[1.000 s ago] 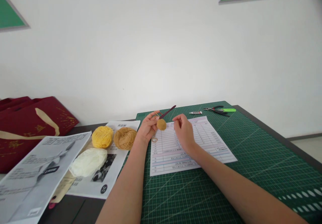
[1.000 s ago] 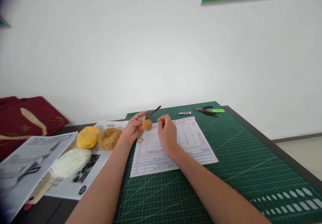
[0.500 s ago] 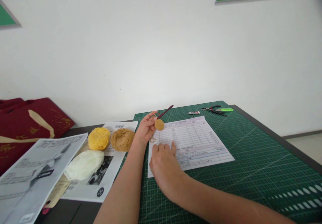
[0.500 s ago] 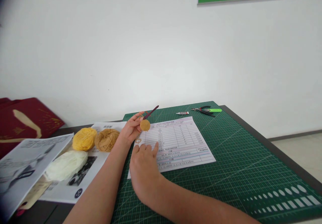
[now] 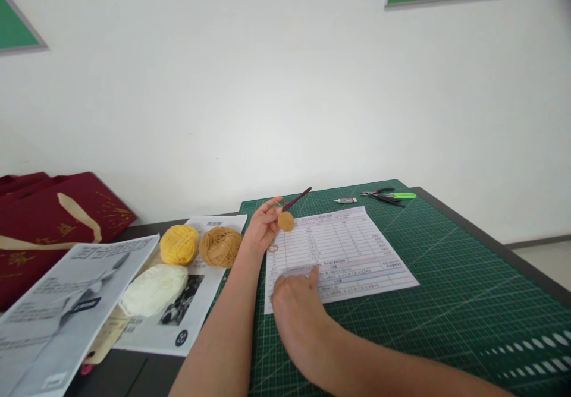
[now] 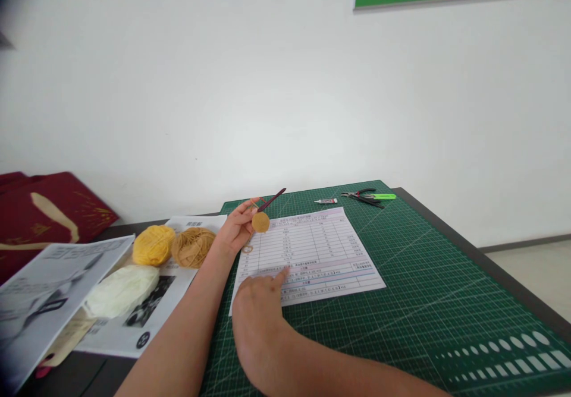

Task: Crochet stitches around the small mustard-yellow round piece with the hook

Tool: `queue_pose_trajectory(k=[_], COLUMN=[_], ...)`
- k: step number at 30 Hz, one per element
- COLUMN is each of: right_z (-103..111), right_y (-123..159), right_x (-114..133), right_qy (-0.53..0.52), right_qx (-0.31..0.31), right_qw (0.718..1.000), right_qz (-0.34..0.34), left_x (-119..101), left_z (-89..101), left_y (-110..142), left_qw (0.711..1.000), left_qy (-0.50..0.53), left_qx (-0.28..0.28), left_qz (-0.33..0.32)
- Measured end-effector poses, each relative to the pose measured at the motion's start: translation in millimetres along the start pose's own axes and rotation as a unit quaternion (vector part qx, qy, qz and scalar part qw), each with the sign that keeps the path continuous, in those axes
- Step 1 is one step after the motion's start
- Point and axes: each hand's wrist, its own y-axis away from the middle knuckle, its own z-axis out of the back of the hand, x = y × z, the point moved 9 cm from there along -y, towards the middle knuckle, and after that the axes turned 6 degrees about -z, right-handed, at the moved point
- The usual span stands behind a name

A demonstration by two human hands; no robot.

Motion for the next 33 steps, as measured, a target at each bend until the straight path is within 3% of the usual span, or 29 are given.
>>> queue_pose_trajectory(k=[7, 10, 14, 18, 24, 29, 33], right_z=[-8, 7, 41, 72, 119, 175, 231], right_y=[-11, -27, -54, -70, -55, -30, -16], right_x=[-9, -29, -78, -106, -93, -69, -44], right_qy=[-0.072, -0.141, -0.262, -0.405, -0.562, -0.625, -0.668], right_qx=[0.008, -0.020, -0.089, -0.146, -0.220, -0.273, -0.276], right_qw=[0.997, 0.990, 0.961, 0.902, 0.793, 0.717, 0.662], right_qz=[0.000, 0.007, -0.013, 0.005, 0.082, 0.143, 0.199], left_x=[-6, -12, -25, -45, -89, -152, -211], left_z=[-8.0, -16.4, -30.3, -49.3, -103.3, -149.1, -176.5], left_y=[3, 8, 17, 30, 64, 98, 121], left_qw=[0.999, 0.998, 0.995, 0.990, 0.974, 0.960, 0.949], left_qy=[-0.005, -0.010, -0.021, -0.039, -0.088, -0.121, -0.132], left_qx=[0.031, 0.055, 0.087, 0.117, 0.172, 0.173, 0.151], left_qz=[-0.016, -0.028, -0.047, -0.076, -0.119, -0.181, -0.242])
